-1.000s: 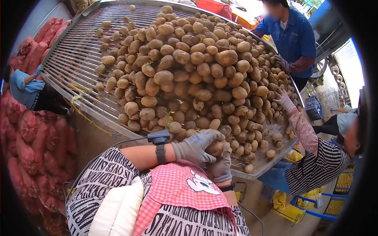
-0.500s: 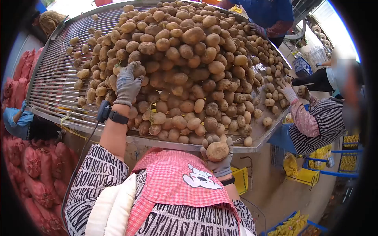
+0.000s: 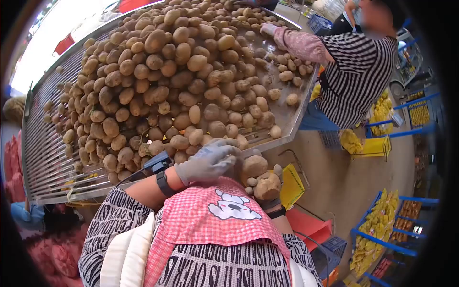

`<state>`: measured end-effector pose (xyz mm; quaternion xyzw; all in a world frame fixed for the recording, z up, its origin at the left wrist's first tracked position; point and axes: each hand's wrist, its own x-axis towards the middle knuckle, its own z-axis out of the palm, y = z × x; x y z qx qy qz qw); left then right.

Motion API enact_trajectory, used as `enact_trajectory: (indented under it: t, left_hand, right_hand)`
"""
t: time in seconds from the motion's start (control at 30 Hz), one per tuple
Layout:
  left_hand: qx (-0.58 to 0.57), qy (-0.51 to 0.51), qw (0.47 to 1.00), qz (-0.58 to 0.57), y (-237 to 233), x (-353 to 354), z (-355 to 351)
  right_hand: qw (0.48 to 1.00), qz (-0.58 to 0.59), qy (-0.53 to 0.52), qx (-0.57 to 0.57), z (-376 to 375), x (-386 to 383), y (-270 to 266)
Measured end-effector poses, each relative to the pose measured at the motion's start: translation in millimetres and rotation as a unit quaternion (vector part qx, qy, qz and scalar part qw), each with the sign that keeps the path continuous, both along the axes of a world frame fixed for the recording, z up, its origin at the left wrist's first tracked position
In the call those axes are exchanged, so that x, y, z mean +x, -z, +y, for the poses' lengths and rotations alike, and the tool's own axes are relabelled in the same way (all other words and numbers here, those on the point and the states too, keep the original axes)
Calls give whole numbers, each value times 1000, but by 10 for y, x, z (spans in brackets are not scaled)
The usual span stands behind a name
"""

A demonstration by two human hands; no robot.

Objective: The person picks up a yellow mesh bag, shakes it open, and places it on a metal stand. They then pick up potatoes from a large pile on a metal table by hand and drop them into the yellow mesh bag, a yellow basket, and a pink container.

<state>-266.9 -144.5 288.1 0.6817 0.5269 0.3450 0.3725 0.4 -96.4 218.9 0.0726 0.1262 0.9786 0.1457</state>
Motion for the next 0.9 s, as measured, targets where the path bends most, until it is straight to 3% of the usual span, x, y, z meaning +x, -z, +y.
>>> enact_trajectory:
  t: [0.03, 0.1, 0.23, 0.3, 0.33, 0.4, 0.43, 0.5, 0.53, 0.57, 0.63, 0.7, 0.77, 0.9]
  left_hand:
    - [-4, 30, 1000, 1, 50, -9, 40]
    - [-137, -90, 986, -31, 205, -45, 98]
    - [-91, -163, 982, 14, 294, -83, 205]
    - [-147, -177, 972, -56, 431, -99, 378]
    - [-63, -122, 990, -6, 578, -155, 459]
    - [-72, -87, 993, 29, 572, 32, 528]
    - [-43, -6, 999, 13, 665, 120, 622]
    - [-53, 53, 996, 39, 589, 436, 680]
    - [-139, 126, 982, -27, 501, 608, 770]
    - [-193, 126, 973, -29, 812, 643, 803]
    - [-130, 156, 979, -29, 577, 996, 743]
    - [-135, 224, 965, -27, 566, 1159, 816]
    - [-138, 270, 953, -14, 617, 1217, 878]
    - [-167, 328, 928, 53, 609, 1344, 931]
  right_hand:
    - [1000, 1, 30, -4, -68, 169, -33]
    - [973, -74, 215, -51, -199, 472, -151]
    - [902, -191, 384, -38, -701, 1049, -99]
    - [871, -224, 433, -63, -989, 1169, -77]
    - [857, -213, 457, -109, -1129, 1207, -22]
    - [795, -211, 518, -237, -1363, 1312, -102]
    - [786, -189, 533, -251, -1430, 1338, -154]
    - [763, -191, 550, -280, -1546, 1411, 4]
    - [759, -191, 562, -268, -1707, 1421, 211]
    - [722, -185, 607, -277, -1845, 1374, 213]
    - [711, -258, 599, -262, -1923, 1327, 226]
    - [686, -253, 622, -280, -2084, 1229, 184]
    - [624, -293, 638, -343, -2164, 1134, 108]
    - [605, -213, 683, -350, -2695, 1189, 490]
